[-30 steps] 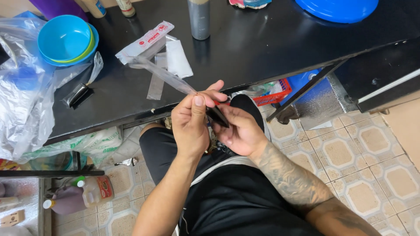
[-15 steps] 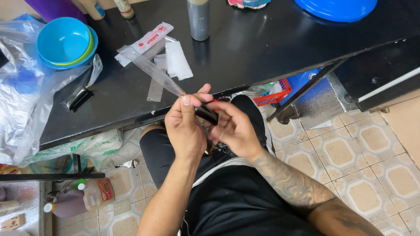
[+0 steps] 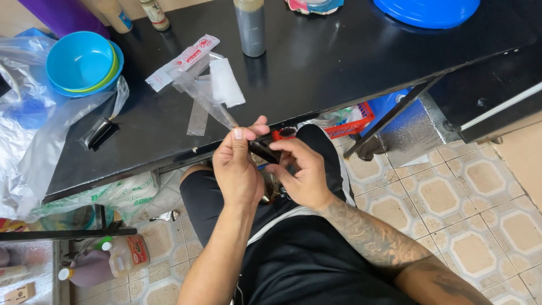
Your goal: The person sits at a table and repeatedly fills small plastic sachets with a dark liquid from a squeeze bottle. They open the sachets, dispense the liquid, and then seal them by hand. The filled sachets are placed on the table.
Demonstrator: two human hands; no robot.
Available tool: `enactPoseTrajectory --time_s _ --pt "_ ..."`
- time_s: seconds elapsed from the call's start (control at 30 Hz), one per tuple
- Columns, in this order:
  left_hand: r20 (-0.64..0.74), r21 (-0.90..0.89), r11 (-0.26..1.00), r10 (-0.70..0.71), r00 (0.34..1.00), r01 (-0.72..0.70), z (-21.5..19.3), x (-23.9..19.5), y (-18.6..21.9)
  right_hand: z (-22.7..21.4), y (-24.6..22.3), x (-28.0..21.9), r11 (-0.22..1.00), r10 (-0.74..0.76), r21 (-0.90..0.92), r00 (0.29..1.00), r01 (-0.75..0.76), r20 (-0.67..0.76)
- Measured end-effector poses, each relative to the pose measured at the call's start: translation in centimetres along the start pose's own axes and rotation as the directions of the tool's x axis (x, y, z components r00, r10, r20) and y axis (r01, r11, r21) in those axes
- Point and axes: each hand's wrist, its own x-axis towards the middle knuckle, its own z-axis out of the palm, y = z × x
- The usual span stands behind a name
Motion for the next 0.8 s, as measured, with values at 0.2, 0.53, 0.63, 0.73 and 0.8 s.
enactPoseTrajectory --time_s 0.2,0.53,0.63,0.73,0.8 --pt "0.101 0.003 1.0 -0.026 0.995 0.026 0.2 -0.6 0.5 -0.2 1.9 -0.2 0.394 0.567 0.729 0.772 -0.56 0.287" --pt "0.211 0.796 0.594 -0.086 0.974 -0.12 -3.6 -1.1 0.1 -3.2 -2.8 -1.6 0.485 -0.671 -0.512 0.677 0.709 0.302" --pt "0.391 0.859 0.438 -0.229 0.891 -0.265 -4.6 -2.6 -1.2 -3.2 -3.7 -0.7 0.066 -0.505 -0.602 0.547 0.796 0.667" --pt "0.401 0.85 0.487 -0.346 0.848 -0.204 -4.9 -4.2 -1.6 -5.4 3.6 -1.4 0.298 -0.333 -0.519 0.597 0.801 0.73" --pt "0.273 0.876 0.48 -0.412 0.869 -0.047 -6.6 -5.3 -3.2 -6.1 3.1 -2.1 0.534 -0.158 -0.489 0.649 0.69 0.745"
